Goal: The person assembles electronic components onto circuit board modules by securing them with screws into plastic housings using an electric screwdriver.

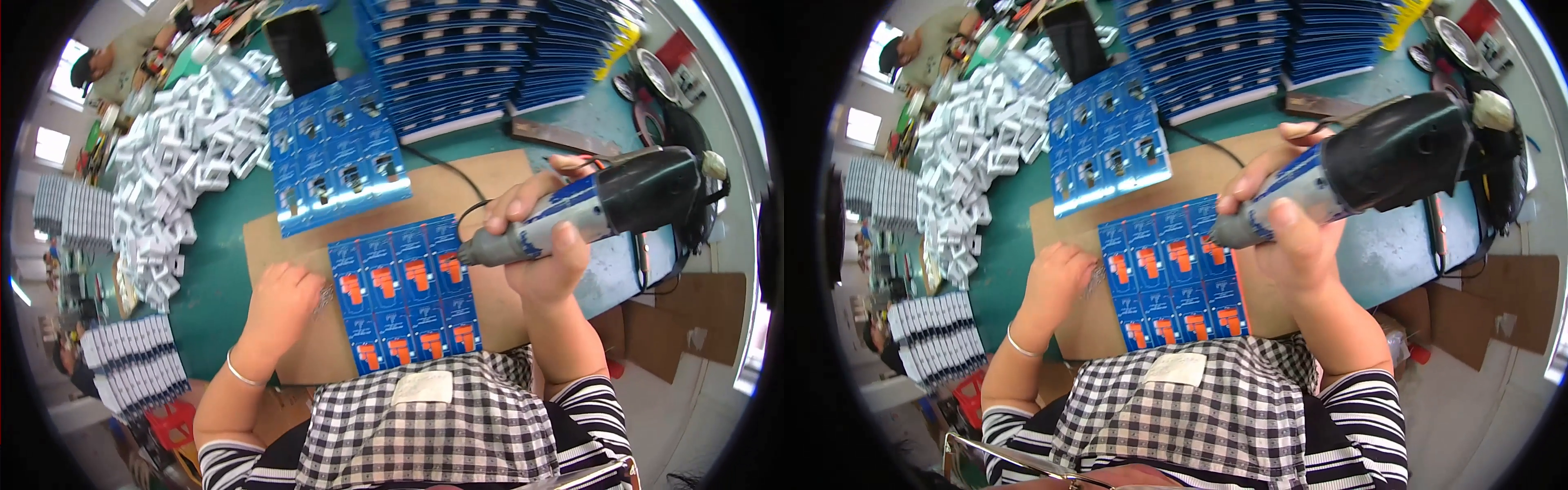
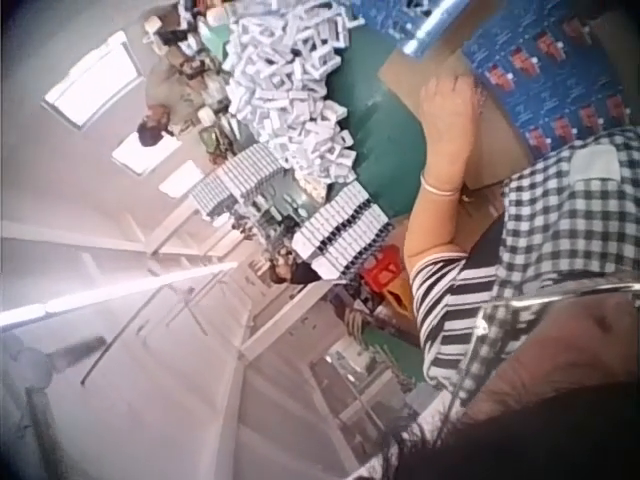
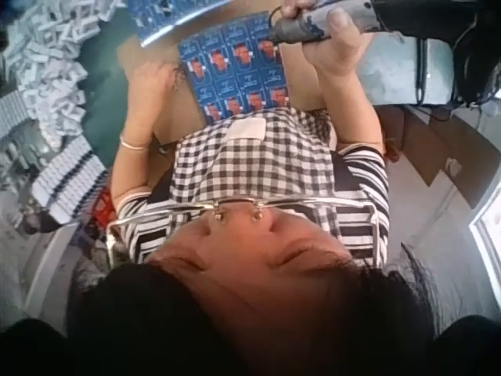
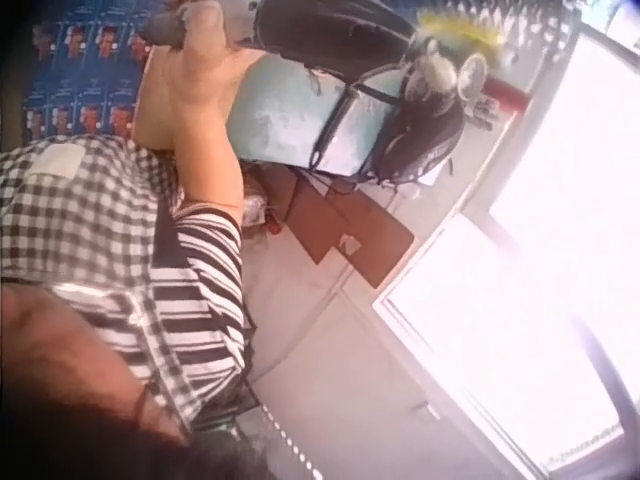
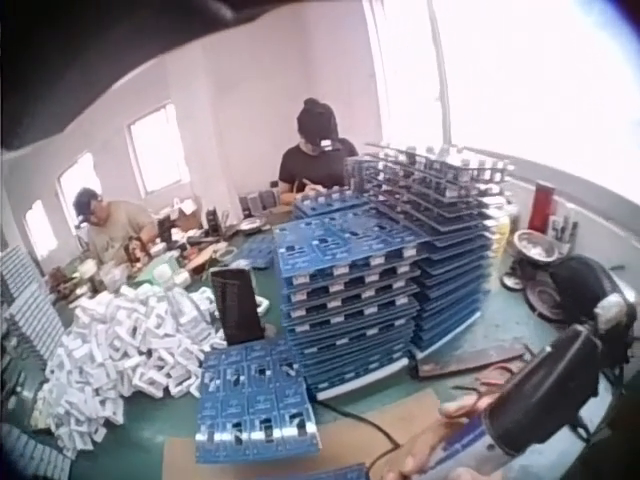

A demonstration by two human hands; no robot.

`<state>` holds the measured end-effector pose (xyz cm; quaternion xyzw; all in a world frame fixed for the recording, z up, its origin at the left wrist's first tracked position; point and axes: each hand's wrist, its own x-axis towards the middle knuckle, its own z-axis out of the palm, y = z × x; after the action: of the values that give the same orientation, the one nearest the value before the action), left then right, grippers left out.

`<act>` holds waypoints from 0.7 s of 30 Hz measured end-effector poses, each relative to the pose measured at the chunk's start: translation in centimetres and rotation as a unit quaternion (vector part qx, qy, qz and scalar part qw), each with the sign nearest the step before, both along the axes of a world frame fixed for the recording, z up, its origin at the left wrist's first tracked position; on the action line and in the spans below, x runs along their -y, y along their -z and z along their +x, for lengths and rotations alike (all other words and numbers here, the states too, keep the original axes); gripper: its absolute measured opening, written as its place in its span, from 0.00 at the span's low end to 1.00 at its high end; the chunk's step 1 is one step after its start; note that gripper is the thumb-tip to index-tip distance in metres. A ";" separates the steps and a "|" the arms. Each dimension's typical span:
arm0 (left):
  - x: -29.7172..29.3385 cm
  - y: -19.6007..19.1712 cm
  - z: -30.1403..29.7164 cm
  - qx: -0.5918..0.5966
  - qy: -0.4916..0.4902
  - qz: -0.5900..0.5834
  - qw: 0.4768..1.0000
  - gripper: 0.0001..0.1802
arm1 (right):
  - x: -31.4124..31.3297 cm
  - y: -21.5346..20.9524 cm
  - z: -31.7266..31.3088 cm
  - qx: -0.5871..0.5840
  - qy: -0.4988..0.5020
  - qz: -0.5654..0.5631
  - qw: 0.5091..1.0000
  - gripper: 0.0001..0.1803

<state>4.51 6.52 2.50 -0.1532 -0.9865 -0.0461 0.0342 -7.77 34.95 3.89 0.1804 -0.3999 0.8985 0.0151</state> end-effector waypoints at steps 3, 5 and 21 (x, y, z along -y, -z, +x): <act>-0.6 -0.3 0.0 0.022 -0.002 -0.051 0.998 0.08 | -0.4 -0.1 0.2 0.007 -0.002 -0.012 1.000 0.35; -0.4 0.1 -0.3 0.016 0.004 -0.043 0.999 0.08 | -1.0 -0.1 0.1 0.011 -0.018 -0.014 1.000 0.36; -9.0 -0.5 -5.8 0.148 -0.102 0.450 0.875 0.05 | -3.2 -0.1 -0.5 0.007 0.075 -0.043 0.996 0.31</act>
<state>-1.29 15.56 3.03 -0.0111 -0.8628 -0.5037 -0.0425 -8.26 38.13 4.01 0.1426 -0.3729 0.9127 0.0870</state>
